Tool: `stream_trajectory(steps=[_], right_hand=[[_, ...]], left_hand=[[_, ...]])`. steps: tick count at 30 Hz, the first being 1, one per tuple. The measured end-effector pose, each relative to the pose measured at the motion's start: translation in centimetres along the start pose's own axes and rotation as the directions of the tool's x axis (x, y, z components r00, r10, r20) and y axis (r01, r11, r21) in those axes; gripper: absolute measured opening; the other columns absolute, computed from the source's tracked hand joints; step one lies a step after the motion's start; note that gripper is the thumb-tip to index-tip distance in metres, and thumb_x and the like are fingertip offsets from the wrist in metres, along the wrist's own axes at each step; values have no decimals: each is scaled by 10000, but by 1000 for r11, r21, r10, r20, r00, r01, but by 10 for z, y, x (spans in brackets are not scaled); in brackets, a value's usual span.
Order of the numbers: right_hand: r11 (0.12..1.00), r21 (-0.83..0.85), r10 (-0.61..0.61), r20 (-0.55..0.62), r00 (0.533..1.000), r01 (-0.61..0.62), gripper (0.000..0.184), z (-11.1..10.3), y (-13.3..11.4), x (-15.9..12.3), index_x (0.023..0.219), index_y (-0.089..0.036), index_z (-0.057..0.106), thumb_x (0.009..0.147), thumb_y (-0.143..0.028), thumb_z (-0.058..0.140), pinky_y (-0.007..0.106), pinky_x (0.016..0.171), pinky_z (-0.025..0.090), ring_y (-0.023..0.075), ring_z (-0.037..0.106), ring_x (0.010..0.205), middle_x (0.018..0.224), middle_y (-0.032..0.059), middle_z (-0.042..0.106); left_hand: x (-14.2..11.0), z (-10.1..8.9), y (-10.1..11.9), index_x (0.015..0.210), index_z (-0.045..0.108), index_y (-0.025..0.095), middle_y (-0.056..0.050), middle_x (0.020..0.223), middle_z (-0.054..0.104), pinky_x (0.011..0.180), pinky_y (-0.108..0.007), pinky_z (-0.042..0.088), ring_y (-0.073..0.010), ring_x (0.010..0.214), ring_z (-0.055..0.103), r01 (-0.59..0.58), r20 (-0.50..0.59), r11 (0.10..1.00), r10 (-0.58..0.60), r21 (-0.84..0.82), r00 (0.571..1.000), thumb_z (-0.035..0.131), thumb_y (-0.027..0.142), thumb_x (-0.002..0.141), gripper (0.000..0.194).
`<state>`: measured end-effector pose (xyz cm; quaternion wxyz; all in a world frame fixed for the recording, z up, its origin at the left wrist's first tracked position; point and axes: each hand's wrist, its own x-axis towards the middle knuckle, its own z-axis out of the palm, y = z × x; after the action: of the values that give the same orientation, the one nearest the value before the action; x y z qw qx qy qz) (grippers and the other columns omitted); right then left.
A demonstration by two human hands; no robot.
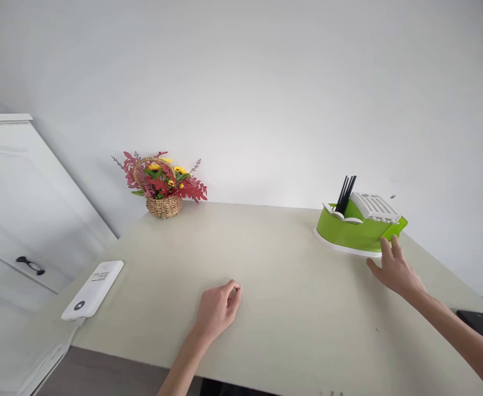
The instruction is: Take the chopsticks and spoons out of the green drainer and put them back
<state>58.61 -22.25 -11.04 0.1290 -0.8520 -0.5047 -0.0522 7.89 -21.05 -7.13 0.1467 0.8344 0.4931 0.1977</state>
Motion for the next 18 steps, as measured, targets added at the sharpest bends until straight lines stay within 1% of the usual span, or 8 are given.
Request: stream_trajectory(steps=[3, 6, 10, 15, 18], right_hand=[[998, 53, -29, 10, 1000, 28, 827, 4, -10, -5, 1652, -148, 122, 989, -615, 283, 515, 896, 570, 430, 589, 1298, 1735, 218, 60], [993, 73, -87, -60, 994, 91, 831, 9, -22, -11, 1658, -156, 124, 983, -583, 355, 567, 976, 534, 446, 596, 1281, 1722, 245, 97], [985, 88, -138, -116, 984, 149, 801, 15, -41, -19, 1655, -144, 134, 1005, -557, 355, 556, 1004, 522, 430, 606, 1275, 1722, 245, 103], [962, 126, -215, -196, 957, 242, 788, 20, -65, -31, 1670, -219, 39, 1019, -512, 373, 571, 983, 534, 403, 630, 1251, 1722, 236, 108], [946, 151, -252, -213, 944, 287, 785, 21, -81, -42, 1673, -243, 10, 1024, -484, 381, 566, 977, 541, 401, 631, 1252, 1730, 220, 83]], left_hand=[[0, -2, 1, 903, 597, 235, 77, 547, 462, 546, -240, 300, -115, 466, 383, -3, 6, 1000, 3, -8, 1000, 386, 405, 1057, 312], [0, -2, 2, 908, 603, 233, 69, 552, 482, 545, -244, 298, -118, 468, 389, -2, 12, 1000, 2, -13, 1000, 363, 402, 1060, 330], [0, -2, 2, 915, 608, 238, 63, 564, 501, 551, -248, 299, -126, 479, 416, 12, 13, 1000, -12, -12, 1000, 363, 397, 1059, 326], [0, -1, 2, 916, 613, 240, 60, 570, 516, 553, -249, 297, -127, 480, 429, 8, 4, 1000, -8, -18, 1000, 381, 389, 1053, 308], [0, 0, 0, 914, 612, 239, 63, 566, 505, 556, -248, 295, -126, 482, 424, 6, 1, 1000, -6, -21, 1000, 384, 395, 1056, 311]])
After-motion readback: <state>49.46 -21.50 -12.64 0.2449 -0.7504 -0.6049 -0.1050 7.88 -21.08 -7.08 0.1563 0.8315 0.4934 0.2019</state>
